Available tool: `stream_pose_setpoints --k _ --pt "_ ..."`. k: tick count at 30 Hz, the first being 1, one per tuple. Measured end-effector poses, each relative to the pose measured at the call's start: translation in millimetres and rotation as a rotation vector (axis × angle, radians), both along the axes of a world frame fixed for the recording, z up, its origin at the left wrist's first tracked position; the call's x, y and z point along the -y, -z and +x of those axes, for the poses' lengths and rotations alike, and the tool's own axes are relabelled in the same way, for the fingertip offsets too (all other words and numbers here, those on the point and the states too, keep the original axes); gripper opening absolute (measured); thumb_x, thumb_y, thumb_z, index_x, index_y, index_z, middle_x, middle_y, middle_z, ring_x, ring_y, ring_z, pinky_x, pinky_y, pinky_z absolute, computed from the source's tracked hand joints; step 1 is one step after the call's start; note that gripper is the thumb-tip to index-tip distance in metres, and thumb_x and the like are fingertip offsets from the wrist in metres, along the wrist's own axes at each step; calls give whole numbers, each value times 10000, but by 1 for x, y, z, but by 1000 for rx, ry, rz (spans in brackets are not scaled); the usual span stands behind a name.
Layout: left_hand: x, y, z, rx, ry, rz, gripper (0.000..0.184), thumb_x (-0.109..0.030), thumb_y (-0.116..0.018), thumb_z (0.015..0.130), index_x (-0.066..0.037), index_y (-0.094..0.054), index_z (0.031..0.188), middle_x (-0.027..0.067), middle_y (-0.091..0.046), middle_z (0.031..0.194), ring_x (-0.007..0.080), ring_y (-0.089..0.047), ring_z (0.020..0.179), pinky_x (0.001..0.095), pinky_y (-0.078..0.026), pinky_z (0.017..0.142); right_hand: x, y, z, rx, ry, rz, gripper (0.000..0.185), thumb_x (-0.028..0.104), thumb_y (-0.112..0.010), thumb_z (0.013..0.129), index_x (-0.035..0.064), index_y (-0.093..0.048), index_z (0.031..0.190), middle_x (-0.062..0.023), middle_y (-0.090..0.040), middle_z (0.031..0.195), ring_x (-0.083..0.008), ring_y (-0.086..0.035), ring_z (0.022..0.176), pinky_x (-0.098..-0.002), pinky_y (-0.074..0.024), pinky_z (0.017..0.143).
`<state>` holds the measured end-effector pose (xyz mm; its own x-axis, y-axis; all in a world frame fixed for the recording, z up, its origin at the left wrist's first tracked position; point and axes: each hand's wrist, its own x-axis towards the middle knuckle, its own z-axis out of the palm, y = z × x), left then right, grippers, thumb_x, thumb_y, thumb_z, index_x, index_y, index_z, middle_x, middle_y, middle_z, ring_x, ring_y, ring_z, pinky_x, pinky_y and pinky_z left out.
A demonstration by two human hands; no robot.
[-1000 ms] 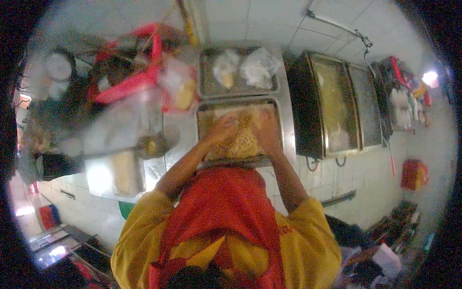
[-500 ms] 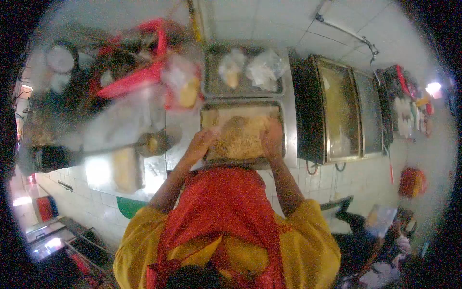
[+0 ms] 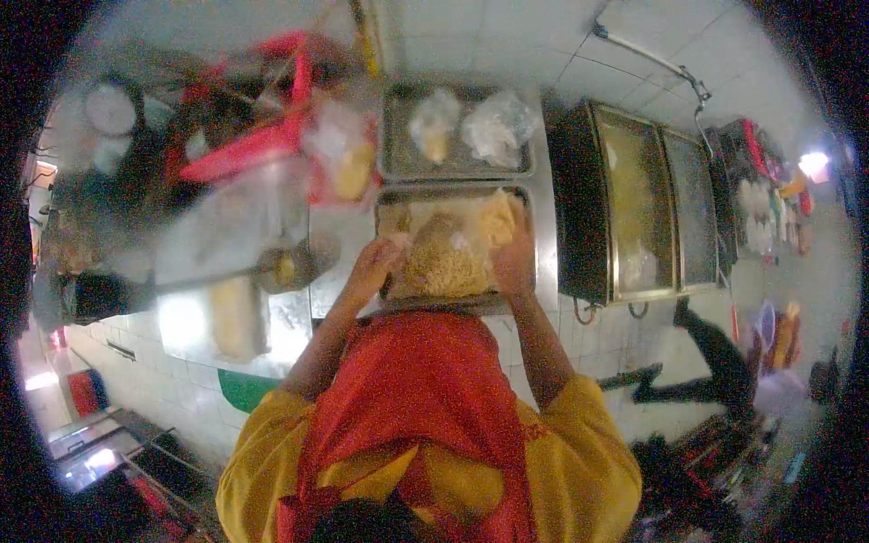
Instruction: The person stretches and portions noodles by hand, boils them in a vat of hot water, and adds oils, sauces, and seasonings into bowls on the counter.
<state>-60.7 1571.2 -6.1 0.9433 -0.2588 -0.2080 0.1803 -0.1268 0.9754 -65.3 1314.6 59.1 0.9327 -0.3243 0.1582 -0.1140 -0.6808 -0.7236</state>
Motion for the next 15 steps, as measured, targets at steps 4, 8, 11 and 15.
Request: stream_pose_setpoints --k 4,8,11,15 --pt "3 -14 3 107 56 49 305 -275 -467 897 -25 -562 1043 41 -589 943 111 -526 851 254 -426 773 0 4 -4 220 -1 -19 415 -45 -532 638 1 -499 1050 -169 -532 999 -326 -529 912 -366 -429 810" --pt "5 -17 9 79 121 105 338 -307 -453 899 -24 -545 1060 46 -583 933 126 -540 860 263 -438 767 4 -3 6 -2 -110 86 498 -70 -499 607 13 -477 1098 -172 -519 1003 -355 -510 927 -380 -423 818" --pt "0 -15 1 -3 118 90 358 -326 -448 899 -28 -532 1077 41 -579 935 129 -543 861 262 -439 762 5 18 -11 215 -26 231 462 -39 -516 653 12 -472 1109 -159 -544 964 -331 -531 905 -366 -427 821" --pt "0 -14 6 -57 70 -78 382 -354 -446 898 -37 -527 1096 34 -579 968 138 -545 869 265 -436 769 9 12 3 144 -26 249 396 -81 -469 711 -2 -491 1099 -114 -574 979 -162 -539 901 -277 -435 790"
